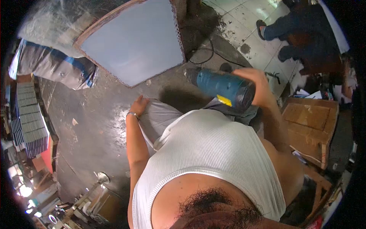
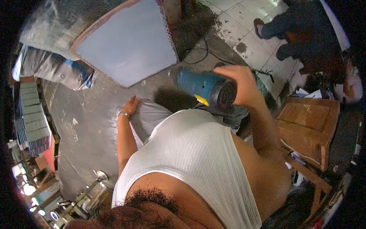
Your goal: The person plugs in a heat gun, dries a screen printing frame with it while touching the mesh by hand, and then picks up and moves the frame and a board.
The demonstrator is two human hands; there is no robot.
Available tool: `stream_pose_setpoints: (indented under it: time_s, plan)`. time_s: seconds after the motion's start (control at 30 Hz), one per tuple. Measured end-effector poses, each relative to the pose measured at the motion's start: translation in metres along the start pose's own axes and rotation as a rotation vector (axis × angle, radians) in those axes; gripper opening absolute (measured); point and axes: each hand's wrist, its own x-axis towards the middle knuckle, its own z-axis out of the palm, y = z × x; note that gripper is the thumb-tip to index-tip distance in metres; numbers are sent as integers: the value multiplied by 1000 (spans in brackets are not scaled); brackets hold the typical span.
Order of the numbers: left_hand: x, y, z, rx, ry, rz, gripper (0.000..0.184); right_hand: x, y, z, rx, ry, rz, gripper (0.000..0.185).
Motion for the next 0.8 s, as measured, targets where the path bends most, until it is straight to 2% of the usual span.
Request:
stream_pose_setpoints:
  time_s: [0.07, 0.17, 0.27, 0.37, 0.47, 0.57, 0.63, 0.7, 0.77, 0.8]
  plan:
    - [-4, 1, -4, 23, -21, -4, 82, -7, 13, -9, -17, 174, -22, 71]
    - [12, -21, 4, 4, -30, 63, 78, -18, 39, -24, -36, 394, 147, 67]
    - [3, -15, 1, -26, -38, 39, 75, -35, 66, -22, -90, 527, 291, 63]
    - [-6, -6, -2, -164, -63, -6, 73, -49, 83, -10, -151, 571, 393, 60]
    - [-13, 5, -4, -146, -48, -33, 73, -55, 91, 14, -218, 551, 442, 57]
    - [7, 2, 2, 376, -1, 83, 75, -42, 98, 39, -301, 504, 434, 53]
    - [0, 65, 0, 554, -13, 114, 83, -34, 105, 53, -349, 476, 459, 51]
    - [10, 120, -1, 419, -91, 114, 91, -31, 115, 64, -397, 437, 490, 43]
    - [22, 179, -3, 389, -141, 137, 97, -26, 123, 56, -384, 376, 523, 34]
    - [31, 198, 1, 476, -132, 150, 100, -23, 126, 53, -368, 368, 535, 30]
